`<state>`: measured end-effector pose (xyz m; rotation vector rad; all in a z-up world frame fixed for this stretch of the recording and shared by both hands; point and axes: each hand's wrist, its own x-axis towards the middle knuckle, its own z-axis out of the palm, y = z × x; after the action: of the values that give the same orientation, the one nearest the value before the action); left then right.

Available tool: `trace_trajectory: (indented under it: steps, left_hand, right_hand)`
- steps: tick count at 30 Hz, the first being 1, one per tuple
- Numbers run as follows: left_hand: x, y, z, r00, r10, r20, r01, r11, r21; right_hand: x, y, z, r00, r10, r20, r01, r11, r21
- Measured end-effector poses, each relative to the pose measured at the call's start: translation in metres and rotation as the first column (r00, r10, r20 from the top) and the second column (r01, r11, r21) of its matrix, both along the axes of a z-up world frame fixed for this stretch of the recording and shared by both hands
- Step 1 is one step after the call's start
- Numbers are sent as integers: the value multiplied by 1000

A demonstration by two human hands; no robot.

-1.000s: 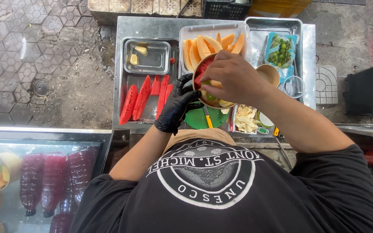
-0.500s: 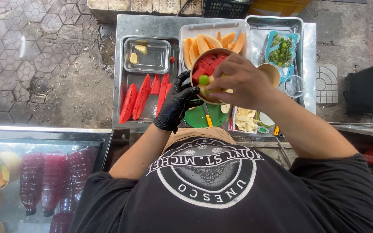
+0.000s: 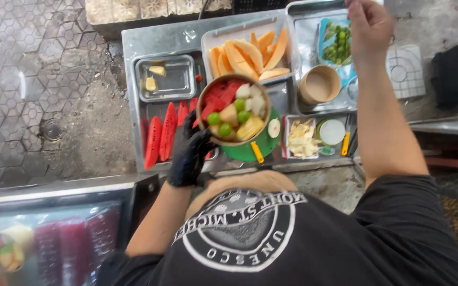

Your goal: Preparing fruit cups by cutting watermelon and cantaloupe and placing them into bowls.

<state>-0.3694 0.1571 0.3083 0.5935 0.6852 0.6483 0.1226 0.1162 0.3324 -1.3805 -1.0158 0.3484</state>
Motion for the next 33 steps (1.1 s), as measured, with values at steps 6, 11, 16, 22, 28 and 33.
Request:
trace_trajectory:
  steps: [6,11,16,22,28,33]
  left_hand:
    - [3,-47,-31,975,221,-6,-221,975,-18]
    - [10,-93,-50,928,362,-86,-369,926,-79]
    - [12,-130,-45,899,421,-116,-431,900,-69]
    - [6,-150,-19,875,474,-99,-482,873,-75]
    - [-21,-170,10,827,562,-33,-559,826,72]
    - [-61,-215,77,767,638,69,-639,769,-10]
  right_hand:
    - [138,14,-258,852,216,477,311,525,-793]
    - [114,62,-298,627,489,606,450,408,-794]
    - [119,67,-322,628,507,590,483,342,-806]
    - [148,50,-303,725,157,670,349,755,-555]
    - [86,66,-170,923,270,-276,-352,881,-317]
    - [-57,108,-89,680,579,-450,-668,743,-52]
